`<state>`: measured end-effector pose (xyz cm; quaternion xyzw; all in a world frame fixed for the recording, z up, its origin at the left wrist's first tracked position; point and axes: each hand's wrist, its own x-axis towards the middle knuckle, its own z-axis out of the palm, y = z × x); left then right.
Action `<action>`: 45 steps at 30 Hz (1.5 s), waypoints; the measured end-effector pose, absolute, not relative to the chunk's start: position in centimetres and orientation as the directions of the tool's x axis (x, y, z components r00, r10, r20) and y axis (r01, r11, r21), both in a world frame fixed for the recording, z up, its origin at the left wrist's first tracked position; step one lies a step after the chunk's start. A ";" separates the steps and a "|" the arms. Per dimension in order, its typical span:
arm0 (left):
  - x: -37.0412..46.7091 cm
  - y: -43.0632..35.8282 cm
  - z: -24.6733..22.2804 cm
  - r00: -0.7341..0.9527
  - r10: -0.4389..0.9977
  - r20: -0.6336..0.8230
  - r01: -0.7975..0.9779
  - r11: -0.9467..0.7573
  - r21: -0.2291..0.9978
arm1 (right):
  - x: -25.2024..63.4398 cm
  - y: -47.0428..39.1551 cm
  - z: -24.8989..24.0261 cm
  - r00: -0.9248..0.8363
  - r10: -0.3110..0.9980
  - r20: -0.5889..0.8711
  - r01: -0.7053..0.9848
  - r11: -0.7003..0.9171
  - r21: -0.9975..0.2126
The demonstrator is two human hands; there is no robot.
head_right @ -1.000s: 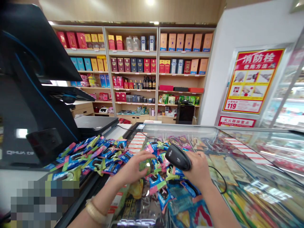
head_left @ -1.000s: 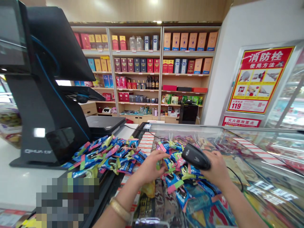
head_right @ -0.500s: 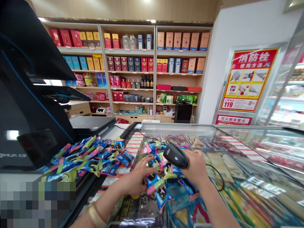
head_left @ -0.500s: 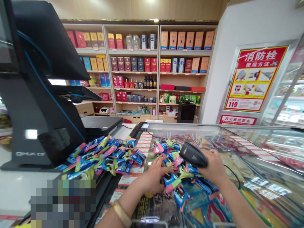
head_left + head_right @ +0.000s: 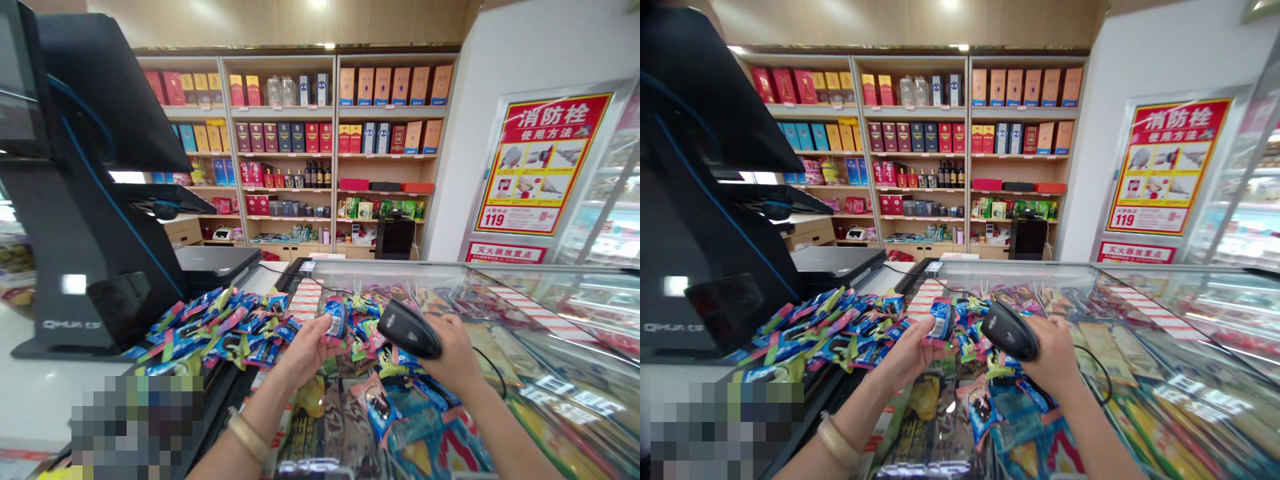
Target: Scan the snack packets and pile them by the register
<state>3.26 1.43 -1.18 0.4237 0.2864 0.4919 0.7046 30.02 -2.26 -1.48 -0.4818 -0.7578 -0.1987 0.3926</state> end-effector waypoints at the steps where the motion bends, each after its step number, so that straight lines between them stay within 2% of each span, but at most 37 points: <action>1: 3.3 1.5 -1.2 0.337 0.941 -0.012 -0.479 0.182 0.859 | 29.8 -2.4 -1.3 -0.238 0.573 0.784 0.879 0.470 -0.076; 6: 3.5 1.8 -1.2 0.227 0.974 0.024 -0.492 0.093 0.866 | 28.1 -3.2 -0.8 -0.309 0.591 0.745 0.823 0.558 -0.102; 12: 3.8 1.9 -1.8 0.093 0.990 0.105 -0.352 -0.066 0.934 | 26.5 -3.7 -0.7 -0.350 0.636 0.688 0.791 0.594 -0.147; 26: 4.2 1.8 -2.2 0.124 0.977 0.171 -0.239 -0.138 0.961 | 26.6 -3.6 -0.9 -0.334 0.664 0.669 0.785 0.589 -0.192; 30: 3.8 2.6 -2.6 0.035 0.938 0.344 0.009 -0.345 0.939 | 27.0 -3.4 -1.1 -0.328 0.636 0.699 0.795 0.586 -0.160; 33: 2.4 3.3 -2.1 -0.111 0.815 0.569 0.360 -0.501 0.787 | 27.5 -3.1 -1.4 -0.340 0.612 0.714 0.803 0.584 -0.118; 35: 0.8 3.6 -1.4 -0.207 0.700 0.683 0.615 -0.450 0.648 | 28.1 -2.7 -1.6 -0.344 0.599 0.723 0.809 0.580 -0.096; 38: -1.6 4.0 -0.4 -0.356 0.592 0.723 0.845 -0.127 0.520 | 29.0 -2.3 -1.8 -0.311 0.561 0.767 0.838 0.543 -0.058; 41: -3.3 4.4 -0.3 -0.442 0.557 0.703 0.884 0.137 0.447 | 29.8 -1.9 -1.9 -0.264 0.520 0.813 0.873 0.487 -0.027; 45: -3.9 4.7 -0.9 -0.426 0.584 0.691 0.901 0.208 0.380 | 30.4 -1.6 -2.1 -0.225 0.498 0.837 0.894 0.448 -0.026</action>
